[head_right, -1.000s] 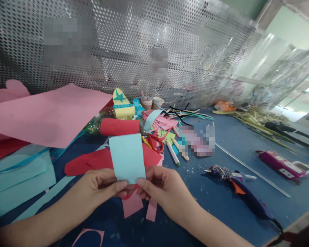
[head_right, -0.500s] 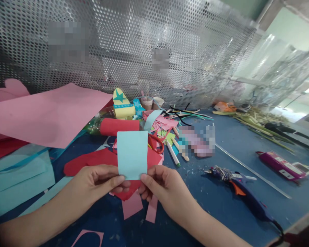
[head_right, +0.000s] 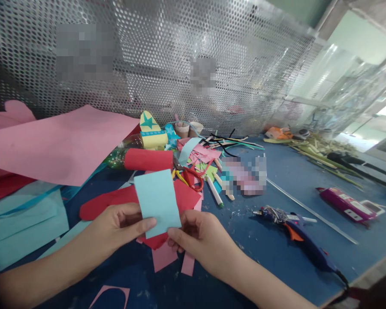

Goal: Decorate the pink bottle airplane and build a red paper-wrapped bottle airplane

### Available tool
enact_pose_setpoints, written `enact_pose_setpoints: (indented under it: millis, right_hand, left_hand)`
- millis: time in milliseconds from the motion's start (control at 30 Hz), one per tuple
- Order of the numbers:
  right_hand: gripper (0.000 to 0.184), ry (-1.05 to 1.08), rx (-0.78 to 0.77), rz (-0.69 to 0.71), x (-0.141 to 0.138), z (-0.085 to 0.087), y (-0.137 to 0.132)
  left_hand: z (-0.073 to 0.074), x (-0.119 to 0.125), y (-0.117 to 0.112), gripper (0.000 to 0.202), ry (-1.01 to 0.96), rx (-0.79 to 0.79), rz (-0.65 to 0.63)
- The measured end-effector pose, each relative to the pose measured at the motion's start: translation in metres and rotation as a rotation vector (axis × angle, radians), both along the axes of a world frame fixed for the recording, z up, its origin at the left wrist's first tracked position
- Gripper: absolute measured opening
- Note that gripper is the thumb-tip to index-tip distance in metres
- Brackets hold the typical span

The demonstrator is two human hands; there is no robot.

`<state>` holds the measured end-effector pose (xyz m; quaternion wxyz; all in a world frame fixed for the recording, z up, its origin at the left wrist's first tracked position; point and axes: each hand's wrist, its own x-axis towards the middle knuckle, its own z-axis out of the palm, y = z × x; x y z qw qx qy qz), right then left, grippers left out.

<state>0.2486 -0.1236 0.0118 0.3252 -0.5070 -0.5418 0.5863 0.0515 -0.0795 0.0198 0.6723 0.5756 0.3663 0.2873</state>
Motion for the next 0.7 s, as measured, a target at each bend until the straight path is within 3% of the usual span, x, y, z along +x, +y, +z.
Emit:
enact_pose_setpoints:
  millis: [100, 233, 433, 600, 700]
  right_hand:
    - [0.033, -0.002, 0.021, -0.030, -0.002, -0.003, 0.000]
    - [0.030, 0.040, 0.032, -0.013, -0.006, -0.002, -0.002]
    - [0.032, 0.035, 0.063, -0.075, 0.000, 0.004, 0.003]
    - [0.031, 0.004, 0.300, -0.337, 0.009, 0.008, 0.008]
    - [0.032, 0.057, 0.395, -0.353, 0.009, 0.007, 0.007]
  left_hand:
    - [-0.004, 0.000, -0.002, 0.017, 0.026, -0.067, -0.058]
    - [-0.007, 0.000, -0.006, 0.010, 0.056, -0.036, -0.084]
    - [-0.001, -0.001, -0.005, 0.016, 0.090, 0.006, -0.040]
    - [0.005, -0.003, -0.005, 0.017, 0.238, 0.113, 0.003]
    - [0.007, 0.000, -0.010, 0.018, 0.295, 0.139, -0.065]
